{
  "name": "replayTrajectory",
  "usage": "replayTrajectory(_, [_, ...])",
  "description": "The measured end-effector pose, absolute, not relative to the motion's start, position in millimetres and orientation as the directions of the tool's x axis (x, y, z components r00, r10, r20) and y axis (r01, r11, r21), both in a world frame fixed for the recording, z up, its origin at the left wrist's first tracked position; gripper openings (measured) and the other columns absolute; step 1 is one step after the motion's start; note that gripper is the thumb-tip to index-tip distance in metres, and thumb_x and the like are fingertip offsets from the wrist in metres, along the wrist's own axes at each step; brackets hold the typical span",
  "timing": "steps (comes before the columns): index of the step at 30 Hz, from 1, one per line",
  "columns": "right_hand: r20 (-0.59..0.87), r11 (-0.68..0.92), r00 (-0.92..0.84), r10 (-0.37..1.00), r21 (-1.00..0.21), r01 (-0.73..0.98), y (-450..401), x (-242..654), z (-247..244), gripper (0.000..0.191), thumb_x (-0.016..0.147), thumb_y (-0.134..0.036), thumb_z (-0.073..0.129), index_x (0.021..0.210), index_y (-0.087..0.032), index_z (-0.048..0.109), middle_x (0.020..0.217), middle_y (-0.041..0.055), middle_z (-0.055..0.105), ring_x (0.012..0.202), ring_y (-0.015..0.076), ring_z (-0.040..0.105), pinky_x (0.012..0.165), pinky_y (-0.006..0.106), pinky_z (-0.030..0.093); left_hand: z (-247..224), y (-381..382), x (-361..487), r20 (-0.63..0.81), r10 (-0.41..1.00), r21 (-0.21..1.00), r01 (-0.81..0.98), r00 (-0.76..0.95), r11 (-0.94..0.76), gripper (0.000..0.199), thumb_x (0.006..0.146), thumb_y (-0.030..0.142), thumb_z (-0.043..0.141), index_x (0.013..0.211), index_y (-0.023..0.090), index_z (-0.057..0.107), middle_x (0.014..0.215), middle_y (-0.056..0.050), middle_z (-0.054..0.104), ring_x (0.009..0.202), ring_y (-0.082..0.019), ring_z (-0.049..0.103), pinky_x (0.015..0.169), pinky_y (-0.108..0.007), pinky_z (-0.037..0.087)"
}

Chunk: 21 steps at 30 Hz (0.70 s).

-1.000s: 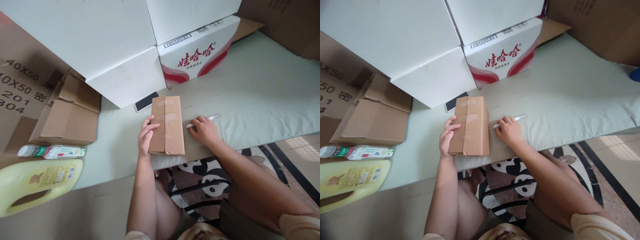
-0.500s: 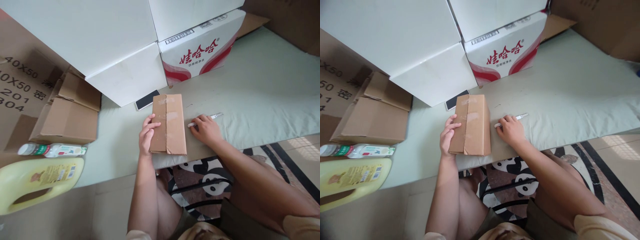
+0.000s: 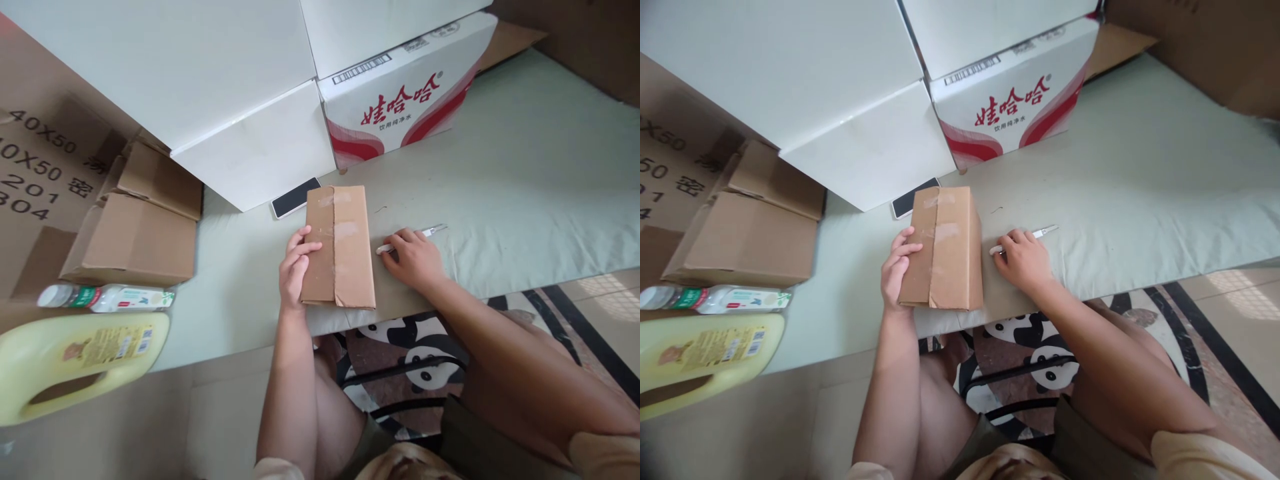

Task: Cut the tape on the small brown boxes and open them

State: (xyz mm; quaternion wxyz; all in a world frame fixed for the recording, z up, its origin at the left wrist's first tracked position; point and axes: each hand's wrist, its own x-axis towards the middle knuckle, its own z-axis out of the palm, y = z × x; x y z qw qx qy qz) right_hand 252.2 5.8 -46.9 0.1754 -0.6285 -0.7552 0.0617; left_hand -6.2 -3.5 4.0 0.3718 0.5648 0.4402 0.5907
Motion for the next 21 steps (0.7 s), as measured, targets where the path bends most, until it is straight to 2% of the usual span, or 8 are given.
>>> replayTrajectory(21, [0.203, 0.254, -0.198, 0.959, -0.305, 0.918, 3.6, 249.2, -47.7, 0.032, 0.098, -0.038, 0.051, 0.103, -0.017, 0.074, 0.105, 0.0148, 0.07, 0.091, 0.0282, 0.055, 0.08, 0.039, 0.038, -0.5, -2.3, -5.6, 0.324, 0.942, 0.946, 0.045, -0.089, -0.321, 0.035, 0.089, 0.056, 0.066, 0.093, 0.024, 0.081, 0.141, -0.009, 0.065, 0.143, -0.033, 0.054, 0.126, -0.049, 0.037])
